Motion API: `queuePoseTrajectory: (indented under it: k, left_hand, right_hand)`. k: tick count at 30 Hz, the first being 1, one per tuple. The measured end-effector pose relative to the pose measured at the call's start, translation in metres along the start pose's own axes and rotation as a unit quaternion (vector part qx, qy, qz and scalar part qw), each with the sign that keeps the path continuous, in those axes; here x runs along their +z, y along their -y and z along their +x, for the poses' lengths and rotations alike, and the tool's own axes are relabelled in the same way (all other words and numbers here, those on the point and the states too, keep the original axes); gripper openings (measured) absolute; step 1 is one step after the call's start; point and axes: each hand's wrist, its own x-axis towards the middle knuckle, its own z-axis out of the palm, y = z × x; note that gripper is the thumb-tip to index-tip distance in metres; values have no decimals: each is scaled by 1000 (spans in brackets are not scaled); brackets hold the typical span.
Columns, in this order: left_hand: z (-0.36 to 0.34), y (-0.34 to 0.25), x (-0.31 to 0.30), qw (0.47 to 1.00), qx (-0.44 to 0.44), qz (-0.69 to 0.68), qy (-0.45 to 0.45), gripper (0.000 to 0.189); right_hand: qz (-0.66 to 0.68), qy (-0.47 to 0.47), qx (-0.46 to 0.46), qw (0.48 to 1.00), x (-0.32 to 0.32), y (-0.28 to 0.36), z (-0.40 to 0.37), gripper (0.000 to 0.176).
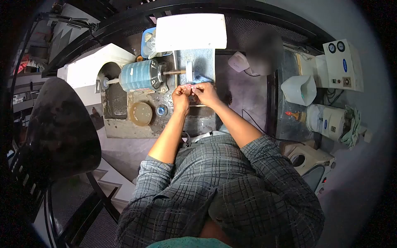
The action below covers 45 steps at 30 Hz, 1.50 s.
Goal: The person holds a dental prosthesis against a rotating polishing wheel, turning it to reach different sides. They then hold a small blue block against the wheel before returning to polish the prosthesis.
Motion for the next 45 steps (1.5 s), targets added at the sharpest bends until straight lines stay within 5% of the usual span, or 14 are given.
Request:
queuePoseTrajectory:
  k: [5, 7, 10, 12, 19, 25, 27, 39, 43, 45]
  left_hand:
    - [2, -6, 7, 998, 5, 67, -2, 4]
    - [2, -3, 7, 996, 12, 86, 1, 4]
    - [5, 3, 5, 1000, -28, -9, 1, 6]
    - [2, 5, 3, 985, -132, -108, 3, 9]
    - [-6, 8, 18, 960, -161, -223, -48, 15]
    - [9, 1, 8, 960, -194, -201, -10, 17]
    - [19, -1, 8, 962, -193, -193, -9, 17]
    - [49, -6, 6, 972, -202, -105, -50, 16]
    - [43, -11, 1, 977, -184, -107, 11, 15]
    - [46, -9, 2, 977, -187, -99, -12, 13]
  right_hand:
    - [-38, -11, -8, 999, -12, 8, 5, 17]
    - [-12, 15, 67, 998, -15, 7, 9, 16]
    - [8, -2, 69, 998, -11, 9, 9, 13]
    - [17, -9, 70, 997, -6, 6, 8, 11]
    - [61, -112, 90, 988, 16, -5, -1, 5]
    - [39, -167, 48, 984, 26, 3, -6, 7]
    - [-67, -228, -24, 971, 30, 11, -4, 8]
    - [-74, -267, 66, 959, 46, 16, 14, 13]
    - [-17, -290, -48, 956, 48, 4, 11, 11]
    - [-3, -267, 31, 963, 49, 5, 13, 11]
